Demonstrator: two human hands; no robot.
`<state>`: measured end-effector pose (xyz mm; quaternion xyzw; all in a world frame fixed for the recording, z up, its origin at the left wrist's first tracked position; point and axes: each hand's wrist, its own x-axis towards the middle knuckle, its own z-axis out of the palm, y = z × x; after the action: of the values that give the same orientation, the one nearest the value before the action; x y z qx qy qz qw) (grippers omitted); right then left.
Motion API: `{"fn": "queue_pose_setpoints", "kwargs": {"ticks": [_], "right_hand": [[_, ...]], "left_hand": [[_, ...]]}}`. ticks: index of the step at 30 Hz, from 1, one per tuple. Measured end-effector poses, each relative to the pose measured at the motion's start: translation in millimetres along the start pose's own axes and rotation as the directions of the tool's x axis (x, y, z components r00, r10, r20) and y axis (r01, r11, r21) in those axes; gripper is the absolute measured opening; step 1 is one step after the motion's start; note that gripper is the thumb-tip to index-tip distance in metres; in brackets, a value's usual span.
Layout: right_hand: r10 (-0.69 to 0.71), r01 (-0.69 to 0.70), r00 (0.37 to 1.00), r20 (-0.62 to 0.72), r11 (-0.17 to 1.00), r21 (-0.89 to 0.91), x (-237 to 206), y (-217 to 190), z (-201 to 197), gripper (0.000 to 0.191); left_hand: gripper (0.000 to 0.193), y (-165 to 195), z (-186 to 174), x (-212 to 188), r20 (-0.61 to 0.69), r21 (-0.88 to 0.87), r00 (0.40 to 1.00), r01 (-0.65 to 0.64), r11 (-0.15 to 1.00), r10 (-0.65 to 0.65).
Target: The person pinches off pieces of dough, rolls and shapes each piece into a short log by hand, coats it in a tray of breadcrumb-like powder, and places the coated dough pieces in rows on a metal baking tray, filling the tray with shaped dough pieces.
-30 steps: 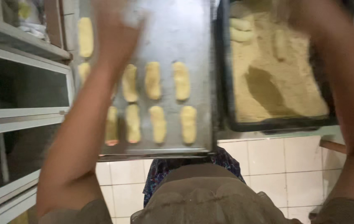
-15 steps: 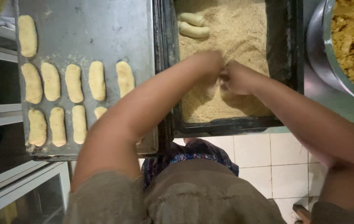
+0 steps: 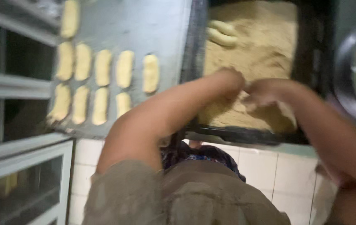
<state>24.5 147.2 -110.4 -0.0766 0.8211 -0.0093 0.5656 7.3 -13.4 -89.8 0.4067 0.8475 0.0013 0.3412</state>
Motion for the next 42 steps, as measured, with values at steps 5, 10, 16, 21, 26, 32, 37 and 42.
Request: {"fn": "queue_pose_setpoints", "kwargs": {"ticks": [5,10,16,21,26,32,37,42], "right_hand": [[-0.153,0.142,0.988,-0.01,0.888,0.438,-62.6,29.8,-55.6,0.058],[0.099,0.169,0.892,-0.441,0.832,0.528,-120.6,10.6,-63.1,0.045],[0.109,0.29,0.829,-0.549,0.755,0.588,-117.2,-16.0,-43.3,0.043],[0.089,0.401,0.871,-0.484,0.441,0.803,-130.1,-14.8,-44.5,0.046],[-0.04,0.59,0.791,-0.611,0.315,0.743,-150.0,-4.5,-43.5,0.046],[0.242,0.48,0.697,-0.675,0.542,0.69,-142.4,16.5,-31.2,0.03],[0.323,0.51,0.63,-0.706,0.514,0.69,-137.2,2.7,-29.5,0.03],[0.306,0.483,0.551,-0.776,0.641,0.596,-140.5,-43.9,-58.8,0.033]], "left_hand": [[0.039,-22.0,-23.0,-26.7,0.035,-0.574,0.999,0.038,0.818,-0.022],[0.035,-43.3,-41.8,-52.4,-0.05,-0.89,0.998,-0.028,0.455,-0.037],[0.028,-42.1,-41.5,-73.8,-0.181,-0.918,0.981,-0.193,0.346,0.07],[0.028,-33.3,-41.0,-61.5,-0.152,-0.886,0.988,-0.142,0.442,0.013],[0.043,-27.5,-42.9,-52.1,-0.147,-0.949,0.984,-0.113,0.295,-0.097],[0.054,0.9,-11.7,-67.6,-0.474,0.258,0.869,-0.018,0.966,0.143],[0.049,-26.5,-12.3,-96.3,-0.389,0.137,0.91,-0.095,0.986,0.142],[0.052,-109.6,-23.3,-153.9,-0.578,-0.124,0.798,-0.291,0.949,0.169]]}}
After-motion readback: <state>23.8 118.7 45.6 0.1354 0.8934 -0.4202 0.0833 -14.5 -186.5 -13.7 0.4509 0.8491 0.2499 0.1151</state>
